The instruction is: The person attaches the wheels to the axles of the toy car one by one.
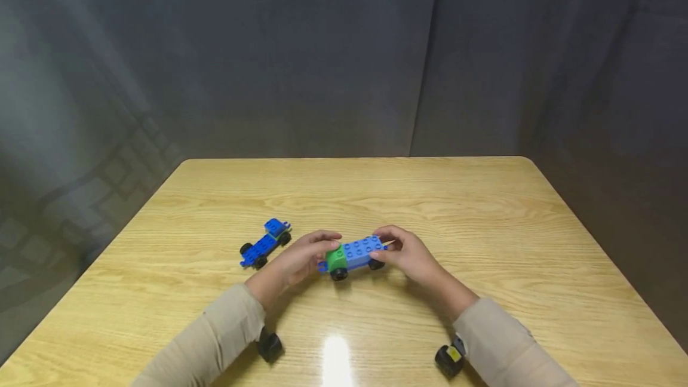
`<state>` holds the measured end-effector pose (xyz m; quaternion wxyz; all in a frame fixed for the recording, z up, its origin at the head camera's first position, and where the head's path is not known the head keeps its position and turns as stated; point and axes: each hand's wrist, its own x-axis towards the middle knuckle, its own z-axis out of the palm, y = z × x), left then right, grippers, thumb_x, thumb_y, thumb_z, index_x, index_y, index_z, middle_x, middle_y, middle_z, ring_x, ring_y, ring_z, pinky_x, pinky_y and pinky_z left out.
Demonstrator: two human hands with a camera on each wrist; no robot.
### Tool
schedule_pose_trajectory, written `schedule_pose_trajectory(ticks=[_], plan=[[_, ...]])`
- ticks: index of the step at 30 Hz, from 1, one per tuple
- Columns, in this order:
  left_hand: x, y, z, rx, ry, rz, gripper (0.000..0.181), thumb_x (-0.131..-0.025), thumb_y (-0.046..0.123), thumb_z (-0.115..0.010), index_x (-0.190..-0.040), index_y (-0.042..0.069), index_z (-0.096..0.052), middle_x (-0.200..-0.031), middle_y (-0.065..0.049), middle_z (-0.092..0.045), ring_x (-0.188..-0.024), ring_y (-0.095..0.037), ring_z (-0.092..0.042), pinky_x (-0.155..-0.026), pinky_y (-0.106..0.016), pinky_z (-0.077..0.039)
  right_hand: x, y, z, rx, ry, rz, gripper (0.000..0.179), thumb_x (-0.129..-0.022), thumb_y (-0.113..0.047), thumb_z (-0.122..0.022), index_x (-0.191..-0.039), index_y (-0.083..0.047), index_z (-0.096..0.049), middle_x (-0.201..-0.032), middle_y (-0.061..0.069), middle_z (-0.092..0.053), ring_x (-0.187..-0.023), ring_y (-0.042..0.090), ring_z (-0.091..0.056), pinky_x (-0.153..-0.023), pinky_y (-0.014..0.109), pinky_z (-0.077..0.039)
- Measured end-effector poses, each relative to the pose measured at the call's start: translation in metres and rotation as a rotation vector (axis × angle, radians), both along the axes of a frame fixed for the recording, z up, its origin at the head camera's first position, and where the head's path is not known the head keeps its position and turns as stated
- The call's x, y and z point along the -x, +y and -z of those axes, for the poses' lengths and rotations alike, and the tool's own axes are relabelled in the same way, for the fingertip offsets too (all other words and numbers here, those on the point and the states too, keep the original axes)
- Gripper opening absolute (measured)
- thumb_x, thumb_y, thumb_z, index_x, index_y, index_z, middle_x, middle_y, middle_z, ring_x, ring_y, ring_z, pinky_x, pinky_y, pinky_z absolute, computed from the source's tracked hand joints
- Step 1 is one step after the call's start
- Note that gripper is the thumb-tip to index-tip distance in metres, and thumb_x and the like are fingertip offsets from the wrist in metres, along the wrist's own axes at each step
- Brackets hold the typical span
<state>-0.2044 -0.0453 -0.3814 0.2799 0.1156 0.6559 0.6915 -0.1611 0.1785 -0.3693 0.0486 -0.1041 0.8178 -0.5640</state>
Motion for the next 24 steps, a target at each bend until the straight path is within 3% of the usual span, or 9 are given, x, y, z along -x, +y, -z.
schedule_pose_trajectory(ticks=[4,13,19,24], plan=[[0.004,0.003,0.000,0.020,-0.004,-0.079,0.050,-0.082,0.025,-0.058,-0.119,-0.004,-0.041,-0.102,-0.009,-0.050,-0.079,-0.015,-0.049,-0.065,-0.025,-0.041,-0.002,0.000,0.001,-0.010,-0.024,0.026,0.046,-0.076,-0.020,-0.065,-0.112,0.003,-0.048,-0.104,0.016,-0.049,-0.080,0.022,-0.052,-0.065,0.034,-0.046],[0.013,0.010,0.004,-0.036,-0.041,-0.254,0.040,-0.079,0.014,-0.061,-0.109,-0.007,-0.044,-0.095,-0.010,-0.050,-0.076,-0.014,-0.050,-0.070,-0.027,-0.044,-0.002,-0.006,0.008,-0.035,-0.007,0.104,0.044,-0.075,-0.021,-0.066,-0.106,0.003,-0.047,-0.099,0.015,-0.049,-0.072,0.019,-0.055,-0.055,0.031,-0.044],[0.015,0.011,0.004,0.029,0.013,-0.235,0.034,-0.079,0.016,-0.062,-0.104,-0.003,-0.049,-0.104,-0.012,-0.048,-0.097,-0.023,-0.048,-0.089,-0.040,-0.036,-0.002,-0.014,0.010,-0.042,0.002,0.169,0.040,-0.077,-0.016,-0.065,-0.105,0.005,-0.046,-0.097,0.016,-0.046,-0.069,0.018,-0.056,-0.057,0.032,-0.047],[0.019,0.012,0.009,0.122,0.076,-0.218,0.039,-0.083,0.025,-0.058,-0.112,0.000,-0.052,-0.109,-0.010,-0.051,-0.103,-0.024,-0.048,-0.088,-0.039,-0.038,-0.002,-0.019,0.011,-0.013,-0.030,0.189,0.040,-0.077,-0.015,-0.065,-0.105,0.005,-0.044,-0.098,0.016,-0.045,-0.071,0.017,-0.057,-0.060,0.032,-0.048]])
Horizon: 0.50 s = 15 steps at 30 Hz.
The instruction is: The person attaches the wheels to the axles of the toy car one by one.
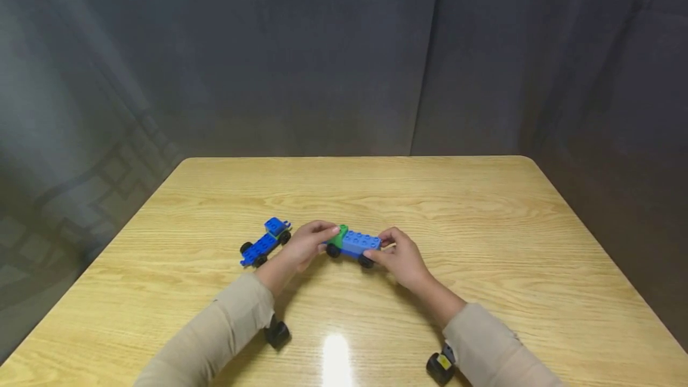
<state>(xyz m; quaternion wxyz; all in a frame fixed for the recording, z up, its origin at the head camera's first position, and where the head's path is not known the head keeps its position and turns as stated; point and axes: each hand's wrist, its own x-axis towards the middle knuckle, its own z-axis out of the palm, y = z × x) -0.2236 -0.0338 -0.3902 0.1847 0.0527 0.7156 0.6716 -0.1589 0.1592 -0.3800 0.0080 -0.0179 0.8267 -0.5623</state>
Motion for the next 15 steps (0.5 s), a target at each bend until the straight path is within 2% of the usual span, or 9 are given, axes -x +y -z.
schedule_pose_trajectory(ticks=[4,8,15], plan=[[0.0017,0.0006,0.0025,0.055,0.015,-0.003,0.038,-0.085,0.027,-0.054,-0.114,0.003,-0.053,-0.111,-0.009,-0.052,-0.103,-0.023,-0.048,-0.086,-0.037,-0.039,-0.0014,-0.0032,0.0010,0.003,-0.016,-0.010,0.038,-0.077,-0.011,-0.064,-0.105,0.005,-0.043,-0.099,0.016,-0.044,-0.072,0.016,-0.056,-0.060,0.030,-0.048],[0.0042,0.0013,0.0016,0.079,0.021,0.002,0.037,-0.087,0.026,-0.050,-0.118,0.005,-0.052,-0.118,-0.010,-0.049,-0.107,-0.023,-0.046,-0.087,-0.036,-0.039,-0.0007,-0.0060,-0.0002,-0.022,0.004,-0.028,0.036,-0.077,-0.005,-0.063,-0.105,0.006,-0.044,-0.097,0.015,-0.045,-0.071,0.016,-0.054,-0.057,0.028,-0.046],[0.0101,0.0048,0.0018,0.060,0.041,0.060,0.038,-0.090,0.020,-0.045,-0.122,0.000,-0.047,-0.124,-0.015,-0.043,-0.110,-0.027,-0.042,-0.090,-0.038,-0.035,-0.0008,-0.0097,0.0005,-0.074,0.044,-0.064,0.036,-0.076,0.000,-0.062,-0.107,0.012,-0.050,-0.087,0.015,-0.046,-0.071,0.017,-0.056,-0.058,0.026,-0.049]])
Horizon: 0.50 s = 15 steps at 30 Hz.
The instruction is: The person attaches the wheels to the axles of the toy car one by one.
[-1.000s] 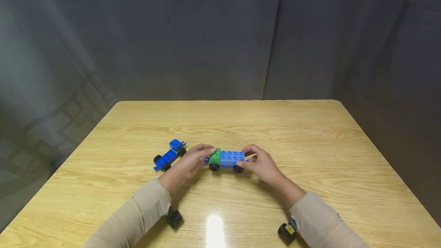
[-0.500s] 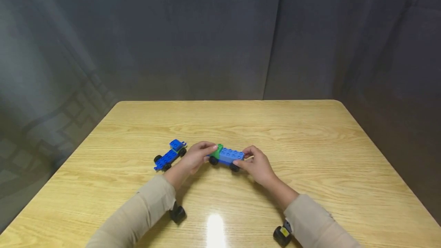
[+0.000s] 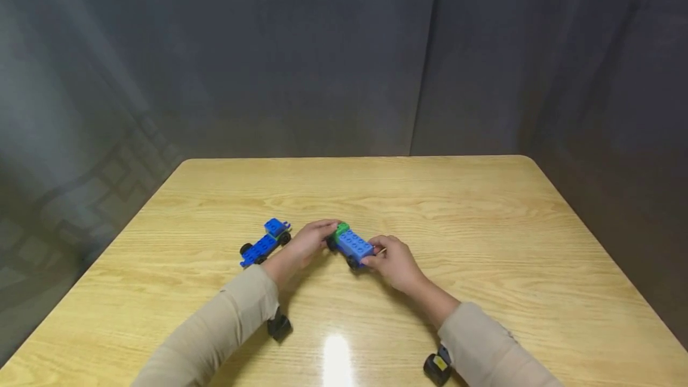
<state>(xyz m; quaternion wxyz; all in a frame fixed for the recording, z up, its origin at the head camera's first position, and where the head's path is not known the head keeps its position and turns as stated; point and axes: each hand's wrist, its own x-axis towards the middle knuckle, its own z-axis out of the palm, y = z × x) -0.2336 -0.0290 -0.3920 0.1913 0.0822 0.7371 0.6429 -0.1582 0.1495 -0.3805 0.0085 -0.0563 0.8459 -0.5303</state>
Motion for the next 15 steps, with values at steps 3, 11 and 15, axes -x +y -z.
schedule_pose_trajectory(ticks=[3,11,15], plan=[[0.0016,0.0020,0.0019,0.016,0.009,0.025,0.039,-0.089,0.021,-0.047,-0.123,0.001,-0.046,-0.126,-0.014,-0.042,-0.112,-0.027,-0.040,-0.092,-0.039,-0.032,0.0006,-0.0020,0.0019,-0.024,0.014,-0.013,0.032,-0.076,0.000,-0.062,-0.104,0.011,-0.052,-0.082,0.012,-0.045,-0.068,0.016,-0.055,-0.056,0.025,-0.049],[0.0040,0.0067,0.0034,0.072,0.053,0.092,0.035,-0.087,0.016,-0.051,-0.120,0.007,-0.051,-0.116,-0.009,-0.050,-0.098,-0.022,-0.047,-0.089,-0.040,-0.033,-0.0005,-0.0049,0.0020,-0.153,0.007,-0.062,0.031,-0.072,-0.003,-0.066,-0.099,0.008,-0.054,-0.072,0.006,-0.045,-0.055,0.013,-0.046,-0.044,0.025,-0.042],[0.0061,0.0092,0.0027,0.113,0.092,0.103,0.032,-0.086,0.016,-0.053,-0.116,0.010,-0.055,-0.115,-0.007,-0.052,-0.101,-0.021,-0.046,-0.089,-0.038,-0.033,-0.0010,-0.0060,0.0011,-0.215,0.032,-0.058,0.031,-0.070,-0.007,-0.069,-0.095,0.005,-0.056,-0.071,0.005,-0.045,-0.056,0.013,-0.044,-0.046,0.024,-0.041]])
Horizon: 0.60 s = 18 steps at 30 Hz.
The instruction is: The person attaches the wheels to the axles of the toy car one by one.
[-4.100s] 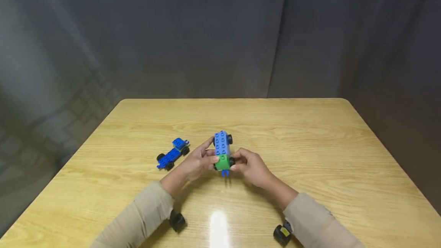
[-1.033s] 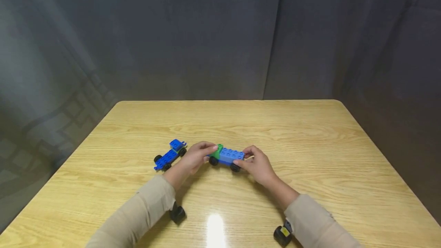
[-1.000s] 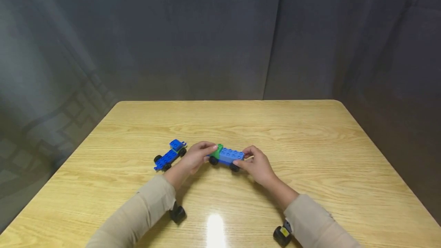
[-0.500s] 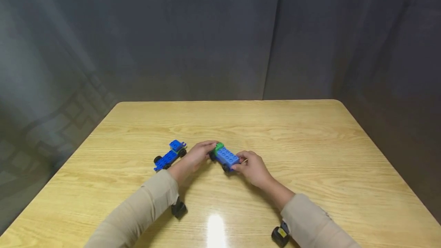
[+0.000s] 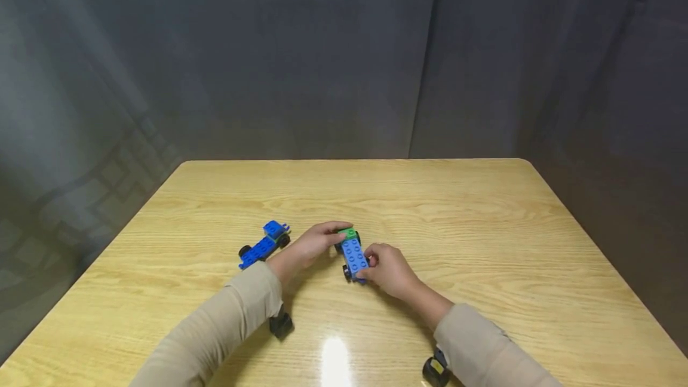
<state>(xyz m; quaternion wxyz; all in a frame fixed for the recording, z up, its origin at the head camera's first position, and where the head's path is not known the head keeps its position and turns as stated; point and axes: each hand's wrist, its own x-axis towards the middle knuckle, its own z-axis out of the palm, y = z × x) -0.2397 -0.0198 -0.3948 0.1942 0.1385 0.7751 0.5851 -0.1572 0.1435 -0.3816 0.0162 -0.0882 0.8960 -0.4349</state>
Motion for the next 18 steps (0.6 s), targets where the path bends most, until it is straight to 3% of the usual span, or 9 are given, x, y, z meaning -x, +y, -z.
schedule_pose_trajectory(ticks=[10,14,18], plan=[[0.000,0.000,0.000,0.057,0.023,-0.008,0.030,-0.085,0.021,-0.054,-0.114,0.015,-0.058,-0.117,-0.004,-0.051,-0.105,-0.022,-0.045,-0.090,-0.039,-0.032,0.003,-0.002,0.000,-0.035,-0.043,-0.026,0.029,-0.070,-0.013,-0.070,-0.091,0.000,-0.055,-0.079,0.005,-0.048,-0.064,0.014,-0.046,-0.051,0.025,-0.041],[0.000,-0.001,-0.005,0.072,0.017,-0.010,0.034,-0.084,0.024,-0.055,-0.118,0.017,-0.055,-0.122,-0.003,-0.048,-0.111,-0.023,-0.042,-0.090,-0.040,-0.033,0.004,0.001,-0.001,-0.061,-0.042,-0.049,0.032,-0.071,-0.016,-0.070,-0.094,0.000,-0.055,-0.079,0.004,-0.050,-0.069,0.014,-0.045,-0.055,0.027,-0.040],[0.002,-0.007,-0.013,0.124,0.078,0.019,0.041,-0.085,0.027,-0.054,-0.124,0.016,-0.049,-0.124,-0.004,-0.046,-0.113,-0.024,-0.040,-0.090,-0.039,-0.034,0.005,0.011,-0.004,-0.066,-0.060,-0.079,0.036,-0.075,-0.022,-0.067,-0.099,0.002,-0.054,-0.081,0.003,-0.051,-0.074,0.015,-0.049,-0.060,0.029,-0.042]])
